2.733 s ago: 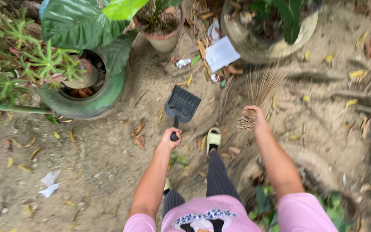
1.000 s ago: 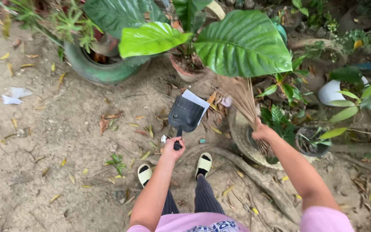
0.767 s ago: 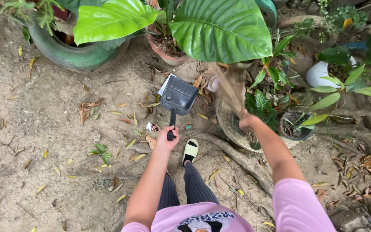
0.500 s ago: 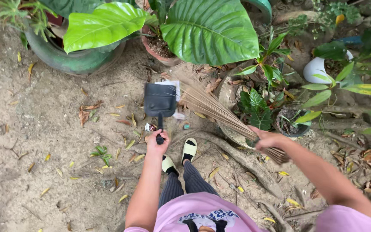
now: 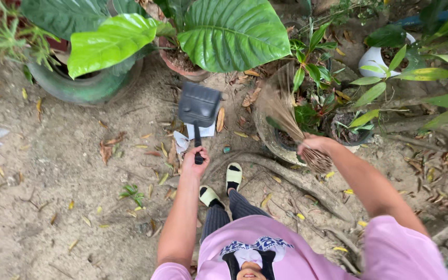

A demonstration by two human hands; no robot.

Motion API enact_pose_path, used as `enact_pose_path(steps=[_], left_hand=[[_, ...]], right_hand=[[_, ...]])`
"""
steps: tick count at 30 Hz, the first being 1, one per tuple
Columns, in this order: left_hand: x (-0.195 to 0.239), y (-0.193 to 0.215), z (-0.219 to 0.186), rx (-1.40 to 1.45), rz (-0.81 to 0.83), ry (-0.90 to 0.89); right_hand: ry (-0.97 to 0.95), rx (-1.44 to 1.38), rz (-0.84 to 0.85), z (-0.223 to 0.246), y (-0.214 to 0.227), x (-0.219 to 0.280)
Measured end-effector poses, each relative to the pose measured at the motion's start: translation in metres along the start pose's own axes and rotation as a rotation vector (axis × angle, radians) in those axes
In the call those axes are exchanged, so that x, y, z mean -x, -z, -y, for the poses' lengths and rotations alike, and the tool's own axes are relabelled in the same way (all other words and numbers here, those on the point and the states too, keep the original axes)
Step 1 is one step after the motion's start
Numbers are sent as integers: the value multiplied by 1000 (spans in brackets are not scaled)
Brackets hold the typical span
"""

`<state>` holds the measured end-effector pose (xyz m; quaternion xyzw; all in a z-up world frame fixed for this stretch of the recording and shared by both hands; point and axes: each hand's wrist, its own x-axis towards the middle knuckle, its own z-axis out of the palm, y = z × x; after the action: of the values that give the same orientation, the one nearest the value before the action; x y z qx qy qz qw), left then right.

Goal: The person sweeps dirt, dried leaves, and debris into a dustpan using a whisk broom while moving through a backyard garden area.

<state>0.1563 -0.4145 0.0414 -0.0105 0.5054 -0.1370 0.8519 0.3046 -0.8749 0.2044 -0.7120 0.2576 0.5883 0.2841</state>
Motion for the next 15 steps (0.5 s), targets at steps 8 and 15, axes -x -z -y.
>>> enact_pose_path(steps=[8,15], left_hand=[[-14,-25,19,-65,-140,8],[-15,-19,27,-134,-131,-21]], right_hand=[[157,78,-27,-42,23,100],[140,-108,153,13,-51,4]])
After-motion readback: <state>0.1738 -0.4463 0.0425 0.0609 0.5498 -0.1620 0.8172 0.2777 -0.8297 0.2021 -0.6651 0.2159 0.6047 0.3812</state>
